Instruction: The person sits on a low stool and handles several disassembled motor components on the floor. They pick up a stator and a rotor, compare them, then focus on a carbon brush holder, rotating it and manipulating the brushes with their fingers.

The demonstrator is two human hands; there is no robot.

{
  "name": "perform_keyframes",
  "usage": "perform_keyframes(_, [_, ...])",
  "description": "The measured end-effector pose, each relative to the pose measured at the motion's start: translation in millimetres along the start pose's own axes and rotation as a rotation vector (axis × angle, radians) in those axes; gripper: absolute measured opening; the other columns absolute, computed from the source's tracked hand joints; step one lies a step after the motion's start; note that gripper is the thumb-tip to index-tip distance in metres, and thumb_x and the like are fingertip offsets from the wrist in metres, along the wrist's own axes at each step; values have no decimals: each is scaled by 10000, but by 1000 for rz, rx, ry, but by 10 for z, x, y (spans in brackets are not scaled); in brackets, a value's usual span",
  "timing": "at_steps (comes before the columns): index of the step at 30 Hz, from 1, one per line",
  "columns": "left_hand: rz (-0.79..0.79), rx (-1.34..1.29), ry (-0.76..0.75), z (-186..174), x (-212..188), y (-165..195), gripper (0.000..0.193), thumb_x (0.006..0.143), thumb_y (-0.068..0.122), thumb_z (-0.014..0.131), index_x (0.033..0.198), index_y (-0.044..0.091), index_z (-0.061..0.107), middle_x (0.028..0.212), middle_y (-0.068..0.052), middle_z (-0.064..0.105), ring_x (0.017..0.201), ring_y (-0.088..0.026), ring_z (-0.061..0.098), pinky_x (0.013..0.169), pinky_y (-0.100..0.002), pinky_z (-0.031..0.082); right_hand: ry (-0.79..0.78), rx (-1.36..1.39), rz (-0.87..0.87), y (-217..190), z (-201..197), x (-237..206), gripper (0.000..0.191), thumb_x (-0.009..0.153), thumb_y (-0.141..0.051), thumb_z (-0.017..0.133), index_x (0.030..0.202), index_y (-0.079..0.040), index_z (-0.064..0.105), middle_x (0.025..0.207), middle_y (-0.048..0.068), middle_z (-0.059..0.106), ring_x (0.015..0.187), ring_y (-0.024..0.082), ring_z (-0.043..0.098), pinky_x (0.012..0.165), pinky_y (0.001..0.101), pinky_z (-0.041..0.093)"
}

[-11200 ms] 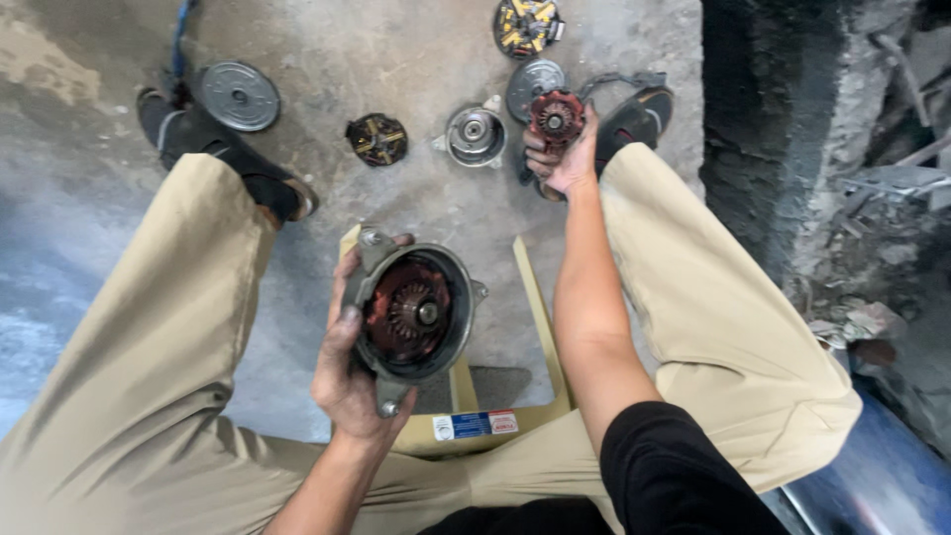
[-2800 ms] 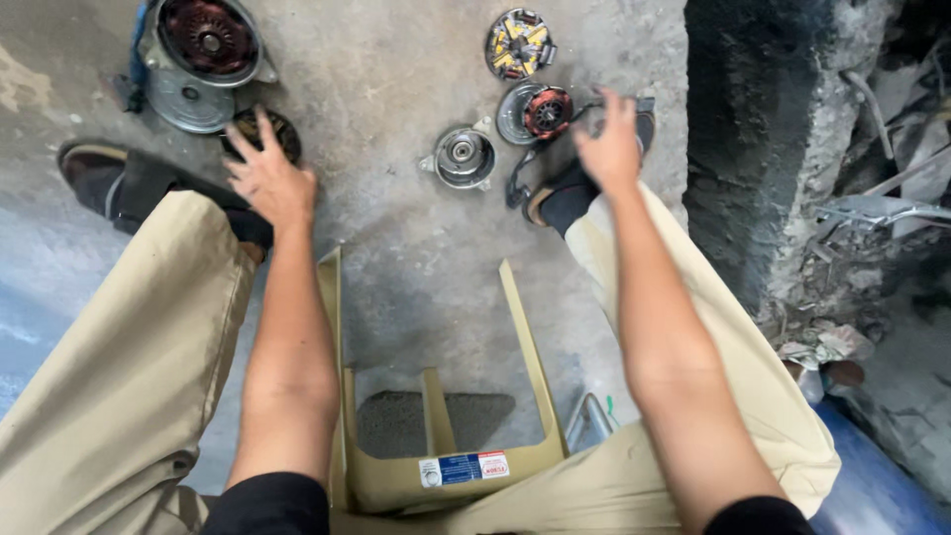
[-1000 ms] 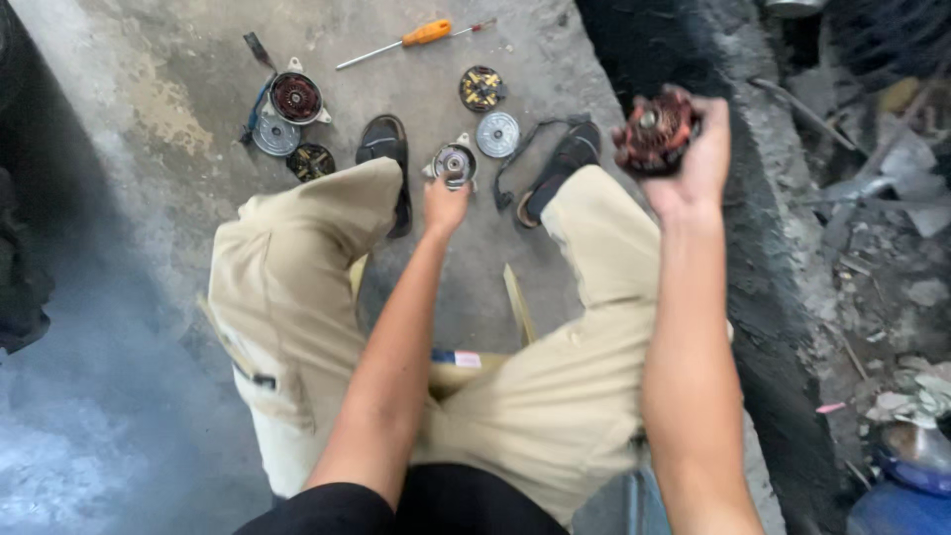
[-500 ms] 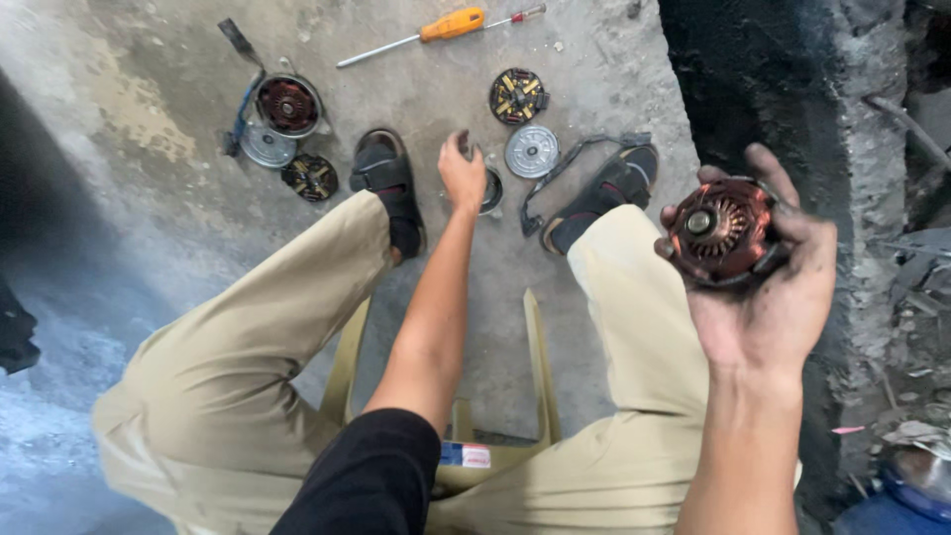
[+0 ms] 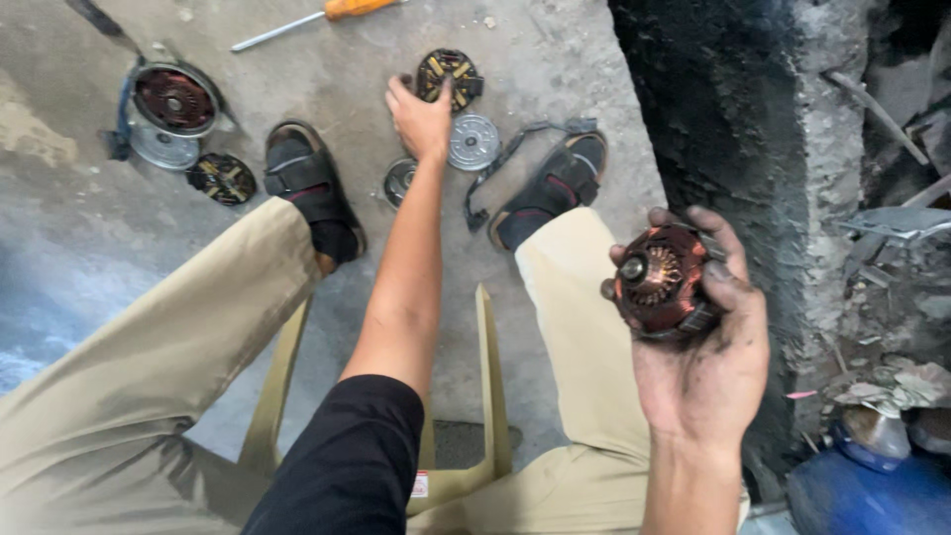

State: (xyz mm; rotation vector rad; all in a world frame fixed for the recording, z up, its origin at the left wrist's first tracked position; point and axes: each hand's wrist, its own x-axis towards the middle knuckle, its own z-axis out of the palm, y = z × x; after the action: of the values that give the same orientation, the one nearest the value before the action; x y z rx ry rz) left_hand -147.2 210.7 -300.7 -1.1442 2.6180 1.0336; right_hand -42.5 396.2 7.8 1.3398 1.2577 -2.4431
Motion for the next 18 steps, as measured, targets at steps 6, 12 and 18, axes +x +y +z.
perform_keyframes(6, [0, 41, -7, 119, -5, -96, 644, 698, 385, 896, 1182, 92, 587, 1141, -149, 645, 1067, -360, 660, 951, -464, 509, 42, -13, 27, -26, -32, -33, 479, 979, -172, 474, 1439, -40, 466, 1419, 198, 561, 1157, 377, 648, 928, 484, 565])
perform_keyframes(12, [96, 52, -11, 131, -18, -54, 640, 677, 369, 920, 1138, 59, 603, 1127, -200, 613, 1064, -402, 623, 934, -469, 502, 15, 47, -9, -25, -49, -75, 501, 963, -142, 486, 1450, -25, 467, 1427, 197, 564, 1166, 353, 656, 956, 455, 558])
perform_keyframes(18, [73, 48, -12, 125, -60, 47, 697, 660, 369, 919, 1142, 13, 562, 1111, -220, 615, 1054, -416, 618, 935, -476, 501, -2, -9, 15, 34, -41, -102, 486, 978, -118, 500, 1443, 22, 476, 1411, 219, 569, 1161, 326, 642, 994, 423, 541])
